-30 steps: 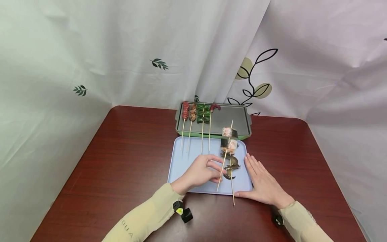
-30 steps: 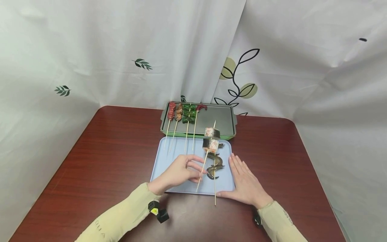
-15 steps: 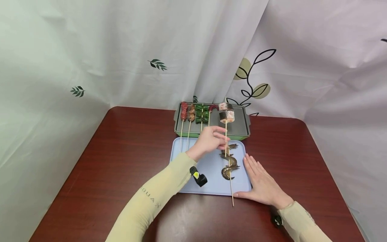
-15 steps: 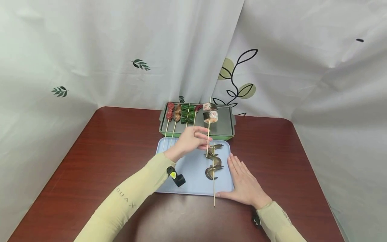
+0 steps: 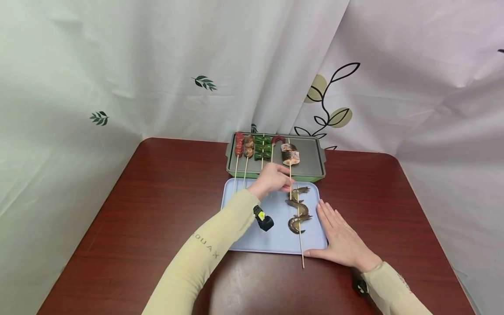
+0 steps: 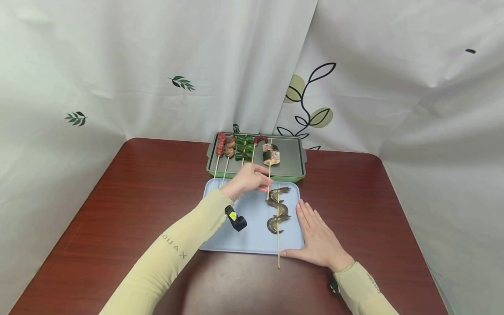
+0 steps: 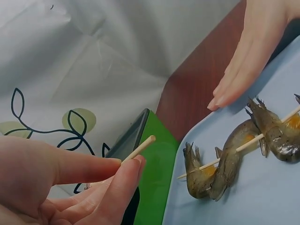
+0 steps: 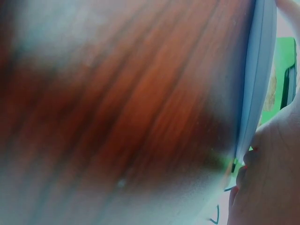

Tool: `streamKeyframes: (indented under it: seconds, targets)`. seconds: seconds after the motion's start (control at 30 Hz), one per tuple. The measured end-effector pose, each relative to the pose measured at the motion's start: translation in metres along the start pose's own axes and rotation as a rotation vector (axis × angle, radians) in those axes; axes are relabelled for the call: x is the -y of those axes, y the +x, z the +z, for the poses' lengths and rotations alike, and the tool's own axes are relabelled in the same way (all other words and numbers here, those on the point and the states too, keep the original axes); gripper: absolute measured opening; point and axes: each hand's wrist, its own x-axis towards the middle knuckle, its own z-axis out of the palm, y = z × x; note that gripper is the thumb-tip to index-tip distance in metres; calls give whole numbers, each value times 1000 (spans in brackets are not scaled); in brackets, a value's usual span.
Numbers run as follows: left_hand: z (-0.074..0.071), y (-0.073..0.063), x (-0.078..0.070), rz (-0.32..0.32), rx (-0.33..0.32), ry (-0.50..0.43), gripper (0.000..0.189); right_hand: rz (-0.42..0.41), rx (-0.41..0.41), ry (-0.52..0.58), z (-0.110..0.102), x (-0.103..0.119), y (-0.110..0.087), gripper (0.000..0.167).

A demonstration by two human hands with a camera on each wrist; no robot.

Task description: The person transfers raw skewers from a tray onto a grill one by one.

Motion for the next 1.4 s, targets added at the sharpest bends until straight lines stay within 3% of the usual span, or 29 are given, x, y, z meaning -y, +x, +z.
streamKeyframes:
  seconds: [0.43,0.6,0.7,0.83,1.0,1.1,1.4]
  targets:
    - [4,7,-3,-26,-98,101,43,2,-3,-2,0,0,0,132]
    - [2,5,-6,-18,-90,258,50,5,2,0,0,0,0,132]
    - [-1,0,-7,18,-84,399,56,3,1,-3,0,0,0,132]
    - [-5,-10,-11,105,-102,476,59,2,0,-1,-1,1,0,132]
    - [-10,-24,-15,202,-99,452,56,4,5,6,-2,1,1,132]
    - [-11,-34,-14,242,-63,442,56,4,3,5,-2,2,2,132]
    - [-2,-62,6,274,54,305,49,2,8,5,-2,1,2,132]
